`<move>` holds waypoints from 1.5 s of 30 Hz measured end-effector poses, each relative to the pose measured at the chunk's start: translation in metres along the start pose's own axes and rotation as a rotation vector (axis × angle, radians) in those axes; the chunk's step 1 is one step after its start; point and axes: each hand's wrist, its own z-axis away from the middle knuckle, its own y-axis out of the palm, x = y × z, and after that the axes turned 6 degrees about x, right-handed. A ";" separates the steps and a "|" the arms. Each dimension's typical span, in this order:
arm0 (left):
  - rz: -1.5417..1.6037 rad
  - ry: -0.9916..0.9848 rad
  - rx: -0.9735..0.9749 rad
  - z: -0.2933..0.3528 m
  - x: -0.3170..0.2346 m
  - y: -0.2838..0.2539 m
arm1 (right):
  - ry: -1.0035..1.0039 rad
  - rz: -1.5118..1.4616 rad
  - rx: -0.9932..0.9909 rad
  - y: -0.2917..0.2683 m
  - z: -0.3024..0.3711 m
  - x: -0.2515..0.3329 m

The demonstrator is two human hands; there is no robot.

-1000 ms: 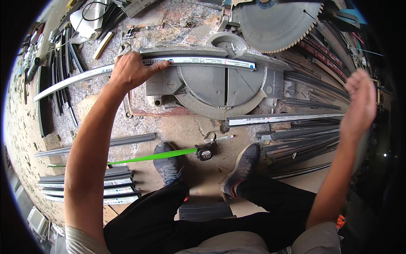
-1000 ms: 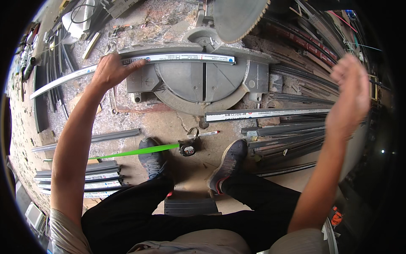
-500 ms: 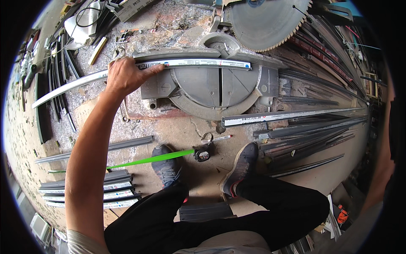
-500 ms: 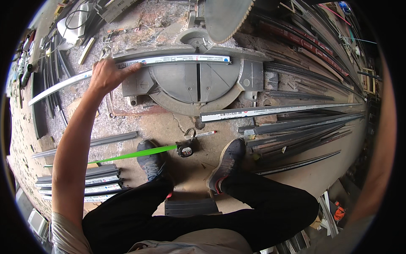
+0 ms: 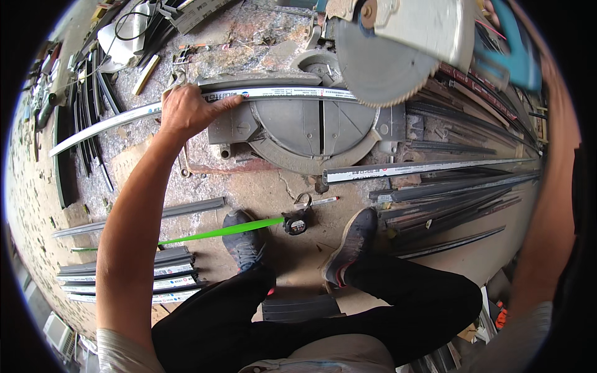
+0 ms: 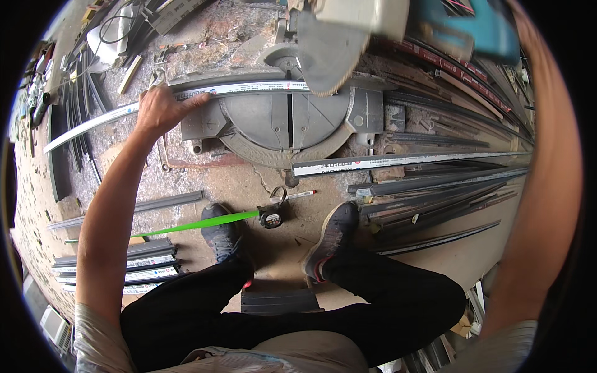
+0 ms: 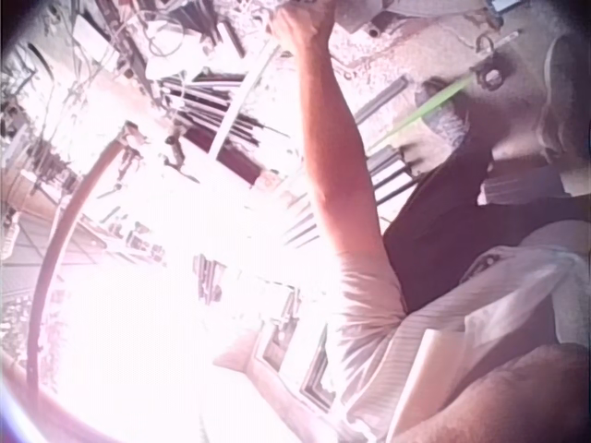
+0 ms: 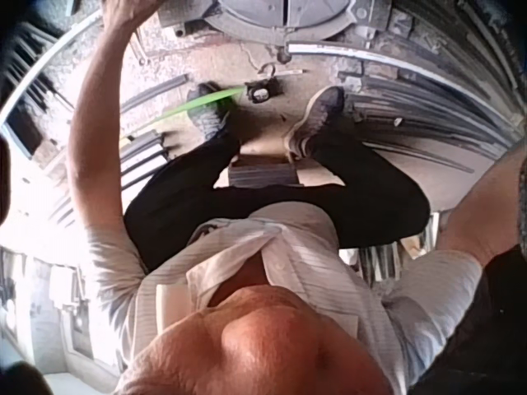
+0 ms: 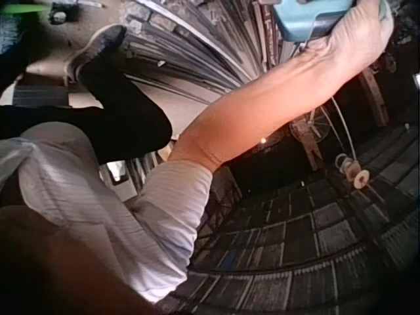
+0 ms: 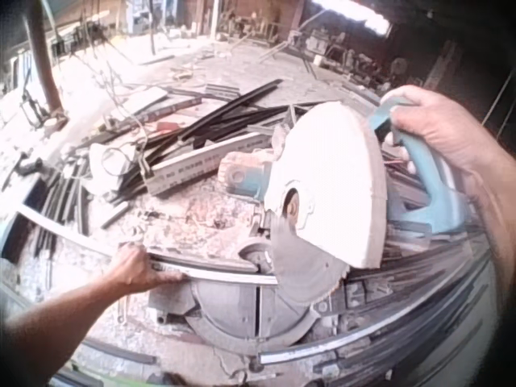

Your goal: The person uses a tape measure to measure the lengths of metal frame pieces in a workshop. They then move to a miter saw, measure a metal profile, and mark it with a marker.

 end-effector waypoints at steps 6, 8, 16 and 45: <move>-0.035 -0.044 0.023 0.007 0.005 -0.003 | -0.493 0.196 0.360 -0.030 0.065 -0.086; -0.057 -0.040 0.042 0.006 -0.003 -0.007 | -0.479 0.164 0.323 -0.032 0.097 -0.104; -0.085 -0.042 0.028 0.004 -0.003 -0.005 | -0.550 -0.105 0.273 -0.020 0.142 -0.152; -0.055 -0.030 -0.057 0.004 0.000 0.004 | -0.634 -0.157 0.257 -0.015 0.148 -0.171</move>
